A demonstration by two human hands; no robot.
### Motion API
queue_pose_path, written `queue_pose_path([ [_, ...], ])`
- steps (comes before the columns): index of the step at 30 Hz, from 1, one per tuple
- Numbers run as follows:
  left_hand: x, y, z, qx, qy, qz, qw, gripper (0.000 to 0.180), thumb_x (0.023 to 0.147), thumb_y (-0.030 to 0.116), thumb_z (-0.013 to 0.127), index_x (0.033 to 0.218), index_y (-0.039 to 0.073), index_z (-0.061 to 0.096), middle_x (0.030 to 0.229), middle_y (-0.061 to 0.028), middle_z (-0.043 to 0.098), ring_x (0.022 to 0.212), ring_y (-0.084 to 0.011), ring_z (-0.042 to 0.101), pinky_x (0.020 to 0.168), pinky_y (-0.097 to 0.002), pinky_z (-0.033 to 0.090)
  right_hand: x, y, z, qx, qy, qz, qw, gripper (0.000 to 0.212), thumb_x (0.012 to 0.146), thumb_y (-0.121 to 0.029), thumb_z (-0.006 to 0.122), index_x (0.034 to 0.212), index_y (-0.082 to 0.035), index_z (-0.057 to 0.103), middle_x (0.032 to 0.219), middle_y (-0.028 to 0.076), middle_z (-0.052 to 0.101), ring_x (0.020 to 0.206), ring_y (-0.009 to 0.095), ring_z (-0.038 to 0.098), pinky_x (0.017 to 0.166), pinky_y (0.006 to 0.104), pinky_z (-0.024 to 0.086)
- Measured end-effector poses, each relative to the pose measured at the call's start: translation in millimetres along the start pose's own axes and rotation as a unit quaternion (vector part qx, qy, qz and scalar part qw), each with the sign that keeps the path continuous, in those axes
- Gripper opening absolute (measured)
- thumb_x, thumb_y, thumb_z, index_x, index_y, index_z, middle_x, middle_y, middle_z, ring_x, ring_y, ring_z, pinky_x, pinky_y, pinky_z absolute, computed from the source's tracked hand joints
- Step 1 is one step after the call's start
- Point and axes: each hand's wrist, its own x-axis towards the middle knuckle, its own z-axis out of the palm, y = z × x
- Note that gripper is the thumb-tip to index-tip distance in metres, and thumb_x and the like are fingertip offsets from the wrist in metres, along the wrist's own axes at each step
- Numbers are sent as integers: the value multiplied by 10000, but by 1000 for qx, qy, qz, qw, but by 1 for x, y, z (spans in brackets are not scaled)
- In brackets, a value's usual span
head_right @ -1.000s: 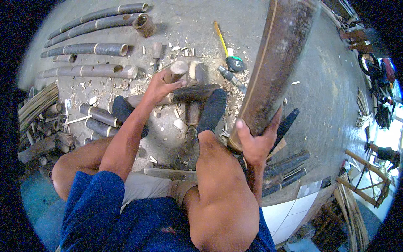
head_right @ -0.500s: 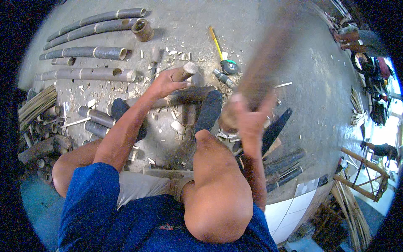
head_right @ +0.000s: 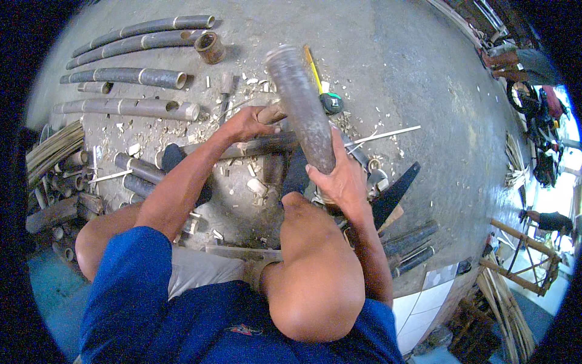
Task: The person sits on the floor and uses a knife to split and shape bamboo pieces. They repeatedly split bamboo segments, remove inner material, and smooth the edges with a knife.
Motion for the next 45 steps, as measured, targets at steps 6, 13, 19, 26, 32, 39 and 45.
queue_pose_path([
  [6, -24, 15, 11, 22, 56, 36, 998, 573, 726, 449, 866, 1086, 26, 721, 943, -165, 738, 865, -276, 695, 832, -393, 528, -23, 17, -4, 224, 40, 16, 974, 939, 801, -225, 799, 1589, -75, 309, 1353, 213, 619, 1222, 294, 605, 1069, 382, 441],
  [13, -20, 50, 42, -77, 85, 64, 991, 520, 791, 365, 859, 1145, 13, 711, 1047, -89, 750, 958, -205, 677, 889, -356, 523, -36, 37, -26, 237, 148, 162, 946, 901, 801, -181, 799, 1572, -61, 347, 1350, 193, 607, 1189, 304, 594, 1059, 376, 442],
  [19, -8, 20, 24, -216, 212, -79, 950, 418, 820, 416, 841, 894, 31, 696, 745, -46, 654, 652, -130, 593, 609, -317, 493, -49, 64, -14, 275, 152, 124, 941, 941, 792, -242, 809, 1577, -48, 328, 1385, 229, 573, 1226, 318, 574, 1076, 383, 431],
  [26, 58, 39, 21, -69, 143, -142, 977, 485, 782, 392, 862, 858, -51, 679, 733, -107, 693, 618, -155, 658, 554, -317, 507, -52, 70, 13, 295, 90, 85, 948, 941, 792, -167, 791, 1572, 11, 296, 1404, 207, 555, 1251, 286, 554, 1098, 362, 405],
  [32, -8, 23, 43, -210, 201, 74, 954, 426, 789, 335, 867, 1018, 9, 715, 805, -49, 704, 702, -108, 653, 589, -264, 498, -63, 70, 10, 307, 89, 82, 944, 943, 793, -169, 781, 1575, 14, 287, 1399, 206, 560, 1230, 282, 569, 1088, 360, 417],
  [39, -39, -9, 19, -424, 404, 57, 809, 319, 848, 320, 826, 810, 63, 641, 650, 2, 584, 527, -81, 531, 481, -258, 430, -72, 62, 6, 321, 81, 91, 939, 954, 784, -187, 781, 1575, 10, 285, 1399, 193, 560, 1231, 268, 569, 1086, 355, 415],
  [45, -59, -19, 7, -321, 359, 34, 876, 320, 825, 302, 853, 818, 54, 652, 672, 5, 605, 535, -70, 535, 477, -244, 421, -72, 51, 9, 346, 60, 76, 933, 957, 786, -186, 779, 1574, 20, 277, 1396, 170, 557, 1224, 249, 567, 1087, 350, 410],
])
